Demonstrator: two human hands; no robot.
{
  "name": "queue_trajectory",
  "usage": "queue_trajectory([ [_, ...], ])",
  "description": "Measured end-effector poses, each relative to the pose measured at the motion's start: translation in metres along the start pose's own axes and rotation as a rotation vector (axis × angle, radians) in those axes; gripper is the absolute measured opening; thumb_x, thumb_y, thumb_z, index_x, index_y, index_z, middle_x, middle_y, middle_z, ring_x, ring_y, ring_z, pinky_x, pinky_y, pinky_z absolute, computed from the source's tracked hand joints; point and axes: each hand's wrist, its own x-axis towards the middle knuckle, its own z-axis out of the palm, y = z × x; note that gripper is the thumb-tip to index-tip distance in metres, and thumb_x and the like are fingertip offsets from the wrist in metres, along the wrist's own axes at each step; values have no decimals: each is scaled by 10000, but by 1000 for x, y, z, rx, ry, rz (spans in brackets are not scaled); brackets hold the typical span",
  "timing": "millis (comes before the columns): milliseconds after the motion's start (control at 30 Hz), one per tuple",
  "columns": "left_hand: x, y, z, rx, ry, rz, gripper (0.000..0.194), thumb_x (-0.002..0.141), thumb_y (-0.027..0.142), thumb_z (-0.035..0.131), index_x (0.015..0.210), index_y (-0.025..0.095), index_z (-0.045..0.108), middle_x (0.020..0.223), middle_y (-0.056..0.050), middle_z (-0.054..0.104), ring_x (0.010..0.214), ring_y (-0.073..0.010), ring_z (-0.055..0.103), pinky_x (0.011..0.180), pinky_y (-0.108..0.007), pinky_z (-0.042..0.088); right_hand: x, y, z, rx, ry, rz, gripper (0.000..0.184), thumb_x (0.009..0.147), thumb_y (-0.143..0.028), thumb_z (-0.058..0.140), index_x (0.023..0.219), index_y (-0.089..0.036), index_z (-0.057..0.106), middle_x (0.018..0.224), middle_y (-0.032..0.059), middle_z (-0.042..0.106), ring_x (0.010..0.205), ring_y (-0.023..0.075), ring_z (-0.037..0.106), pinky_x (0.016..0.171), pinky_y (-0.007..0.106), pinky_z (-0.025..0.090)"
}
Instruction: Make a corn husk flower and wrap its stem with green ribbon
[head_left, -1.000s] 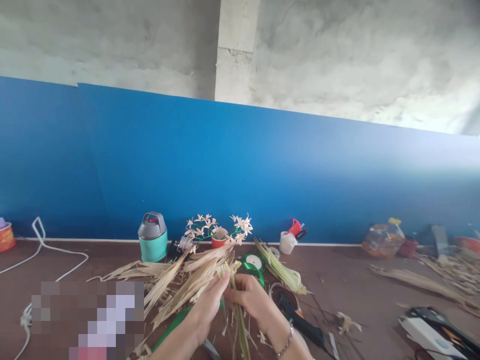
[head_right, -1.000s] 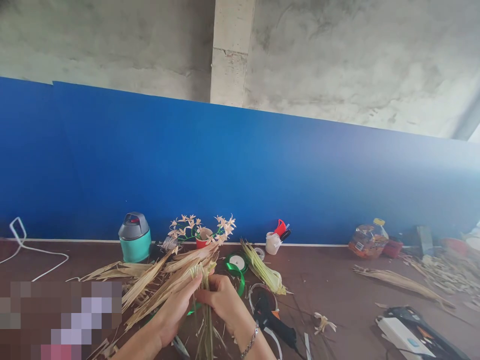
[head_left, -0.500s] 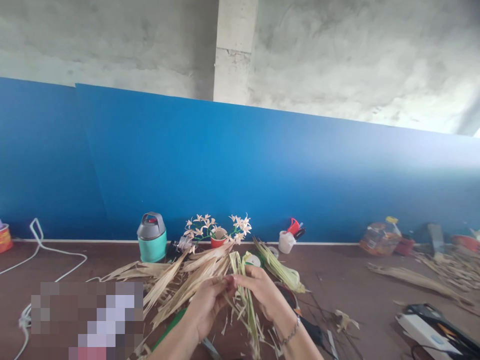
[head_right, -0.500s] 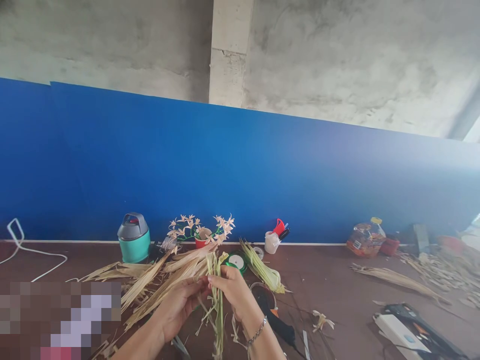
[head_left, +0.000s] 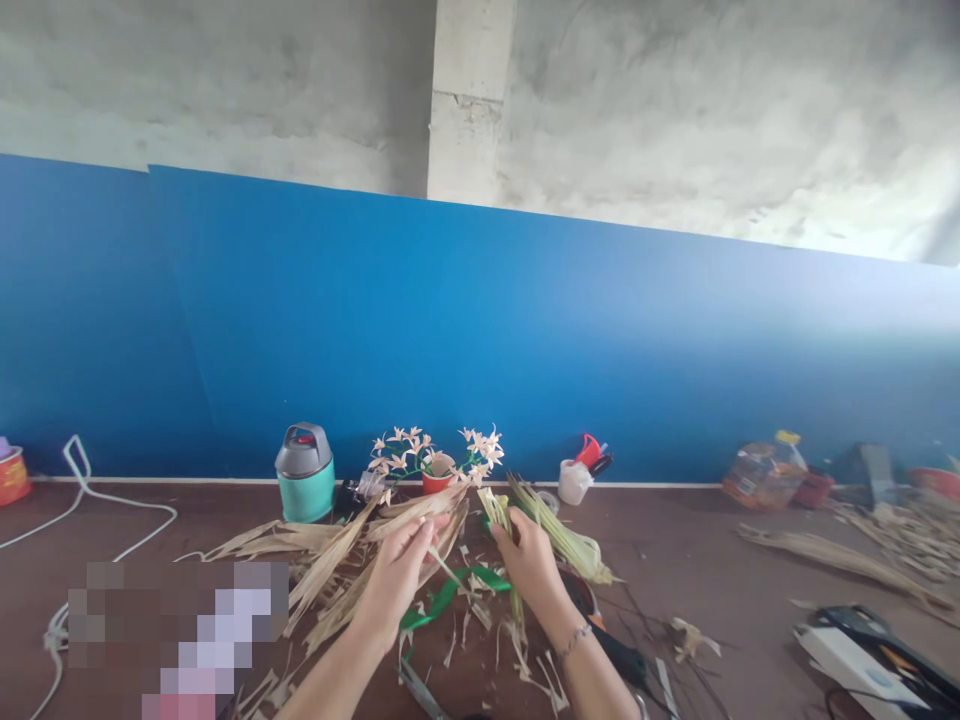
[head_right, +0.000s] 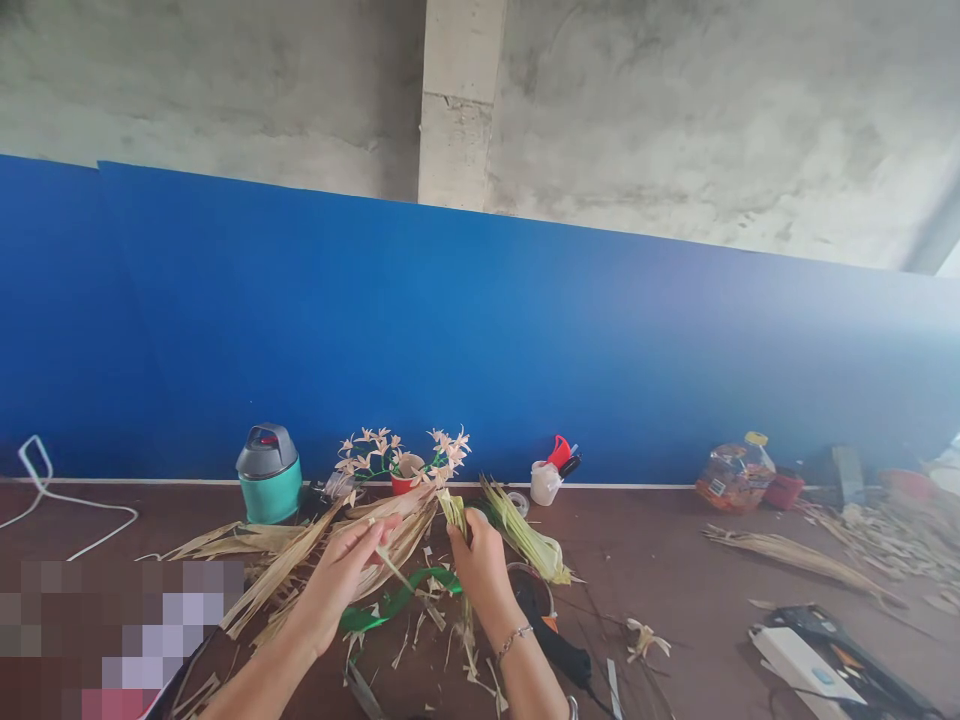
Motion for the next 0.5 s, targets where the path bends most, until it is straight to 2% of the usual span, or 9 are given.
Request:
queue_trajectory([
  [67,1,7,-6,79,65,145,376,775,471,547,985,194,689,1055,-80,655,1054,-264,531,911,-327,377,-1,-4,-3,18,-36,31,251,730,-320,527,574,-220,358,542,-60,356,504,110,316,502,253,237],
  [133,2,12,-11,130,153,248,366,781,464,539,992,204,687,1026,-72,649,1022,-242,533,879,-289,381,-2,-9,-8,104,-126,100,261,724,-346,552,577,-216,381,527,-67,343,489,102,311,487,248,236],
  [167,2,14,-13,142,189,248,381,781,474,531,1009,207,680,966,-65,652,950,-226,551,815,-272,404,-2,-12,-10,181,-186,152,261,719,-367,568,585,-210,409,524,-67,356,485,100,322,481,245,245],
  [233,2,16,-14,133,200,162,445,777,511,510,1057,199,658,764,-35,630,716,-175,548,630,-240,410,-4,-16,-14,381,-307,297,276,697,-416,608,608,-194,470,528,-59,403,483,100,367,474,240,282],
  [300,1,17,-13,77,171,69,506,752,544,516,1072,175,648,604,10,554,538,-124,454,511,-215,353,-5,-18,-15,556,-357,436,314,652,-448,657,597,-185,496,518,-56,428,473,97,402,464,235,318],
  [367,0,17,-11,11,153,41,517,713,551,553,1025,155,668,590,23,533,492,-96,396,491,-206,336,-5,-17,-13,632,-317,527,339,594,-439,707,551,-181,492,489,-63,421,438,82,394,433,222,324],
  [500,-2,18,-7,-45,143,39,476,678,530,597,946,150,696,642,15,554,499,-80,392,503,-196,349,2,-11,-7,641,-227,575,308,562,-377,730,519,-176,502,471,-61,438,391,65,383,382,205,312],
])
